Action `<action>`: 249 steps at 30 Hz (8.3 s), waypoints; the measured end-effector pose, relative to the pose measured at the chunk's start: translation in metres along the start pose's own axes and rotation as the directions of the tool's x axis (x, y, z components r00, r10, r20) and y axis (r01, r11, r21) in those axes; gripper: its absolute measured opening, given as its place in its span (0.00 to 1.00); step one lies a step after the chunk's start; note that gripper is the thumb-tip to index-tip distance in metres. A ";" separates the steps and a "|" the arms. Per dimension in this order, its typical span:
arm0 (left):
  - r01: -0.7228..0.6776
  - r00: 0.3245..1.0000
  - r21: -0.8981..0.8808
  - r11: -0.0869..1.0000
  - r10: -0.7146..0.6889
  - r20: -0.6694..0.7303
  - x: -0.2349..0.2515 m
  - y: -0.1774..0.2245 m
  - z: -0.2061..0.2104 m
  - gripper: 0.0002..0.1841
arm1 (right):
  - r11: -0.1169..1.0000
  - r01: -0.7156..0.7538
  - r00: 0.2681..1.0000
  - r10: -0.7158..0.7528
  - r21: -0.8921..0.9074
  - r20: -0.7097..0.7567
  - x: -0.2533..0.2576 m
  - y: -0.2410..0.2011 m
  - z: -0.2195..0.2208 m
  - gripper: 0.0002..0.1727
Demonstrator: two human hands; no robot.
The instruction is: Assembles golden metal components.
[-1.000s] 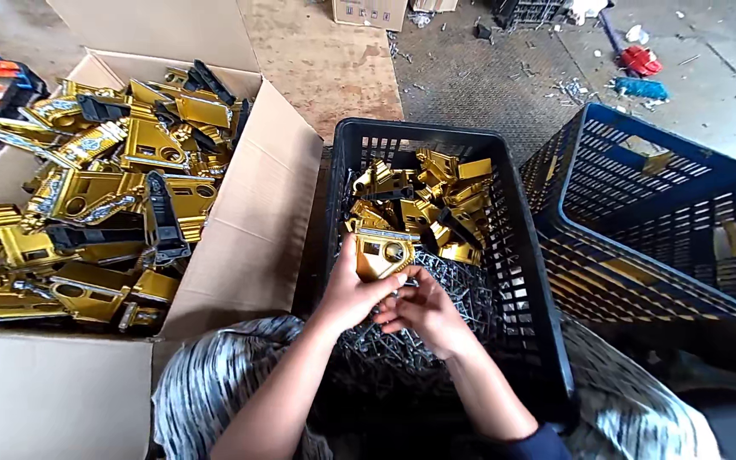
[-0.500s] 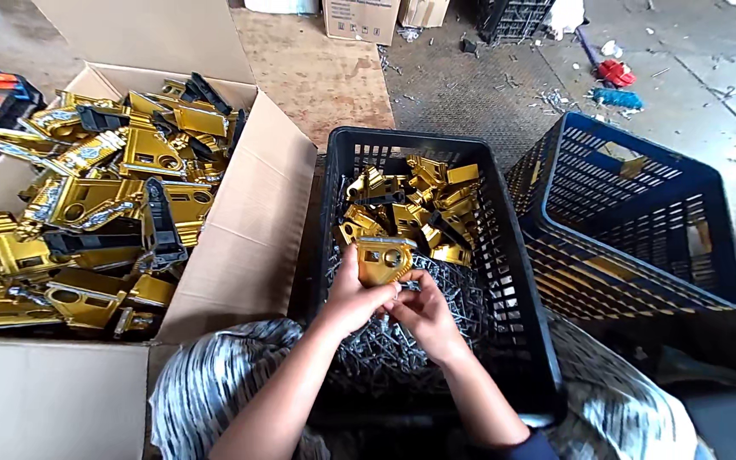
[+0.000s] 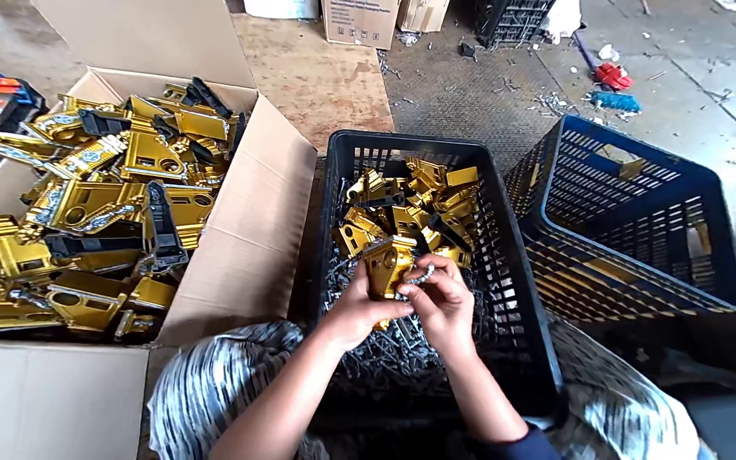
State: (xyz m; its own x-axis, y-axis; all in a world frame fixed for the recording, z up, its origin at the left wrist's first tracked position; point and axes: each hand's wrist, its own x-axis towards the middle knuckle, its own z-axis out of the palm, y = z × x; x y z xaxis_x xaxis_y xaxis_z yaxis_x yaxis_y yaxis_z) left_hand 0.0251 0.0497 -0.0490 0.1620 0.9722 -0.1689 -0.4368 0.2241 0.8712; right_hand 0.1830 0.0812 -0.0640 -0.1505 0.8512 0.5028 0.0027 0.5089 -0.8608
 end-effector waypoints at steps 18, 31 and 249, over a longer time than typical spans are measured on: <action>0.100 0.921 0.771 0.629 0.234 -0.310 0.001 -0.004 0.006 0.49 | 0.919 -0.340 0.940 0.324 0.197 0.110 0.006 0.005 -0.018 0.31; -0.440 0.769 0.471 0.764 0.592 -0.242 0.005 -0.024 0.010 0.18 | 0.946 -0.324 0.943 0.321 -0.014 -0.089 0.000 -0.012 0.016 0.16; -0.041 0.817 0.685 0.728 0.419 -0.396 -0.001 0.044 -0.046 0.11 | 0.840 -0.169 0.763 0.443 -0.516 0.471 0.031 0.015 -0.031 0.14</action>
State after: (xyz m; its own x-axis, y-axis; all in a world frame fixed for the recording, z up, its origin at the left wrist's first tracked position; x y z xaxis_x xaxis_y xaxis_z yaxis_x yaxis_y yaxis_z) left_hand -0.0351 0.0620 -0.0321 -0.4015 0.9148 0.0444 0.2813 0.0770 0.9565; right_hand 0.2093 0.1195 -0.0586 -0.5791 0.8145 -0.0346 0.5380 0.3499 -0.7669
